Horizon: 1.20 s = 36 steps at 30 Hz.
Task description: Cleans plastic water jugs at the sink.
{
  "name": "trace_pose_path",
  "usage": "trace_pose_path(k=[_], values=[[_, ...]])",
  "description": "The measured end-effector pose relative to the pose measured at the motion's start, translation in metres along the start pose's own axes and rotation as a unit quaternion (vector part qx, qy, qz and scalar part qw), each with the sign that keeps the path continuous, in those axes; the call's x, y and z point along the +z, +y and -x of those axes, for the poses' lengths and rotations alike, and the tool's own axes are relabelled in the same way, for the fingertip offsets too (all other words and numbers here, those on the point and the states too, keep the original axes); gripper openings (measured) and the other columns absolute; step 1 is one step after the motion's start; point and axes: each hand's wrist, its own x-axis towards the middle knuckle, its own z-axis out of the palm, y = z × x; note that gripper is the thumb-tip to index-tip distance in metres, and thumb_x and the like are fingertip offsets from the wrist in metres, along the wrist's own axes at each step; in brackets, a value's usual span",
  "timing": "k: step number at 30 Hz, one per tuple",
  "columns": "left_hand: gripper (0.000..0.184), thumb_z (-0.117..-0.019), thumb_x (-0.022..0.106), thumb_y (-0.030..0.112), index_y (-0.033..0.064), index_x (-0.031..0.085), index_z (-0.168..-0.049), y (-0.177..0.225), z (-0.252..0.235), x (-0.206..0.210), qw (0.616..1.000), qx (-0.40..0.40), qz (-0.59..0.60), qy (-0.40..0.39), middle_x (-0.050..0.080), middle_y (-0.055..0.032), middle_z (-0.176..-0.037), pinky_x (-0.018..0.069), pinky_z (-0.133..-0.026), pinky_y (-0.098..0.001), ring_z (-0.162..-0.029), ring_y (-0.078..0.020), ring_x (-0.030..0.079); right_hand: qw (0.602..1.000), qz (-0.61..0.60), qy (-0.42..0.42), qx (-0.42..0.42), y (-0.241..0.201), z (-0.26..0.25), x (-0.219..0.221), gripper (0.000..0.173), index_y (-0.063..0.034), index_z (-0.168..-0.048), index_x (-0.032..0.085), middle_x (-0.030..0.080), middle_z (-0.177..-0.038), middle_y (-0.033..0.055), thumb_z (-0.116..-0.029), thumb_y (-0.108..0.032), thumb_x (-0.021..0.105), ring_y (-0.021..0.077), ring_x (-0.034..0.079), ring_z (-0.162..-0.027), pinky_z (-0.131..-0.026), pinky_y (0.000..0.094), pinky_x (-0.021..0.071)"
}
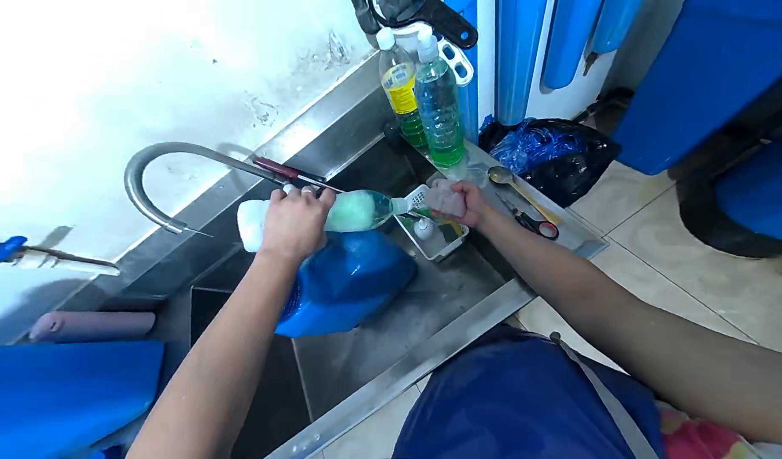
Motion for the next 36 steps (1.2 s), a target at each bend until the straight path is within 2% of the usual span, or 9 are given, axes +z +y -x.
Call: trace_pose_path(k=[5, 9, 13, 15, 19, 26, 30, 33, 36], values=[[0.068, -0.0767, 0.088, 0.012, 0.0001, 0.058, -0.137, 0.026, -0.027, -0.002, 0.944, -0.107, 0.310, -0.022, 0.066, -0.0320, -0.119, 0.0458, -0.096, -0.0712, -0.114, -0.0513, 0.063, 0.991, 0.118, -0.059, -0.003, 0.036, 0.008, 0.016, 0.029, -0.0143, -0.111, 0.054, 0.056, -0.075, -0.0050, -0.1117, -0.036, 0.035, 0.0030, 0.053, -0.058, -0.052, 0.0194, 0.0474], [0.080, -0.0684, 0.086, -0.003, -0.0062, 0.050, -0.140, 0.113, -0.103, 0.028, 0.709, -0.069, 0.688, 0.139, 0.065, -0.0232, -0.124, 0.0545, -0.101, -0.0439, -0.114, -0.0275, 0.066, 0.925, 0.346, -0.123, 0.097, 0.091, 0.050, 0.040, 0.028, -0.0096, -0.091, 0.052, 0.044, -0.067, -0.0052, -0.1099, -0.023, 0.037, 0.0036, 0.042, -0.054, -0.051, 0.0207, 0.0392], [0.086, -0.0744, 0.087, 0.000, -0.0114, 0.041, -0.146, 0.208, -0.168, 0.066, 0.610, -0.058, 0.762, 0.207, 0.061, -0.0319, -0.132, 0.0504, -0.107, -0.0491, -0.123, -0.0372, 0.062, 0.666, 0.630, -0.373, 0.146, 0.094, 0.052, 0.027, 0.039, 0.0163, -0.133, 0.055, 0.063, -0.126, 0.0328, -0.1054, -0.012, 0.055, 0.0351, 0.065, -0.113, -0.104, 0.0425, 0.0474], [0.090, -0.0800, 0.085, 0.004, -0.0059, 0.034, -0.153, 0.218, -0.173, 0.065, 0.612, -0.048, 0.770, 0.177, 0.055, -0.0314, -0.141, 0.0484, -0.110, -0.0503, -0.129, -0.0386, 0.058, 0.576, 0.734, -0.297, 0.201, 0.075, 0.068, 0.056, 0.045, 0.0118, -0.141, 0.051, 0.055, -0.144, 0.0285, -0.1034, -0.011, 0.060, 0.0359, 0.055, -0.133, -0.118, 0.0459, 0.0343], [0.092, -0.0800, 0.089, 0.015, 0.0007, 0.039, -0.155, 0.134, -0.123, 0.056, 0.768, 0.015, 0.637, 0.064, 0.043, -0.0266, -0.155, 0.0430, -0.114, -0.0525, -0.141, -0.0389, 0.047, 0.765, 0.573, -0.294, 0.015, 0.078, 0.040, 0.013, 0.033, 0.0109, -0.122, 0.063, 0.068, -0.115, 0.0199, -0.0933, -0.004, 0.067, 0.0185, 0.066, -0.106, -0.098, 0.0338, 0.0533], [0.053, -0.0859, 0.079, 0.001, 0.0025, 0.063, -0.137, -0.098, 0.060, 0.155, 0.841, -0.218, 0.461, -0.180, 0.059, -0.0289, -0.139, 0.0381, -0.109, -0.0677, -0.133, -0.0476, 0.052, 0.795, 0.564, -0.187, -0.122, 0.067, 0.038, 0.150, 0.031, 0.0124, -0.126, 0.058, 0.066, -0.109, 0.0219, -0.1067, -0.010, 0.048, 0.0199, 0.065, -0.097, -0.092, 0.0381, 0.0533], [0.063, -0.1030, 0.060, 0.044, -0.0001, 0.050, -0.147, -0.111, 0.118, 0.201, 0.760, -0.427, 0.458, -0.175, 0.056, -0.0333, -0.139, 0.0376, -0.110, -0.0698, -0.133, -0.0503, 0.052, 0.572, 0.721, -0.254, -0.298, 0.146, -0.034, 0.232, 0.044, 0.0034, -0.134, 0.060, 0.061, -0.135, 0.0264, -0.1029, -0.027, 0.061, 0.0422, 0.056, -0.131, -0.109, 0.0584, 0.0450], [0.068, -0.1125, 0.026, 0.046, -0.0099, 0.064, -0.110, -0.088, 0.185, 0.185, 0.712, -0.363, 0.572, -0.185, 0.068, -0.0216, -0.086, 0.0560, -0.072, -0.0440, -0.074, -0.0286, 0.066, 0.473, 0.786, -0.199, -0.344, 0.178, -0.065, 0.242, 0.040, 0.0040, -0.123, 0.066, 0.069, -0.122, 0.0270, -0.1052, -0.028, 0.051, 0.0465, 0.064, -0.119, -0.096, 0.0631, 0.0503], [0.024, -0.0959, 0.071, 0.022, -0.0015, 0.072, -0.102, -0.091, 0.203, 0.177, 0.775, -0.248, 0.577, -0.067, 0.069, -0.0105, -0.100, 0.0536, -0.086, -0.0388, -0.093, -0.0166, 0.065, 0.479, 0.778, -0.185, -0.363, 0.181, -0.075, 0.241, 0.040, 0.0056, -0.122, 0.064, 0.070, -0.114, 0.0284, -0.1038, -0.028, 0.053, 0.0475, 0.066, -0.112, -0.089, 0.0637, 0.0525]])
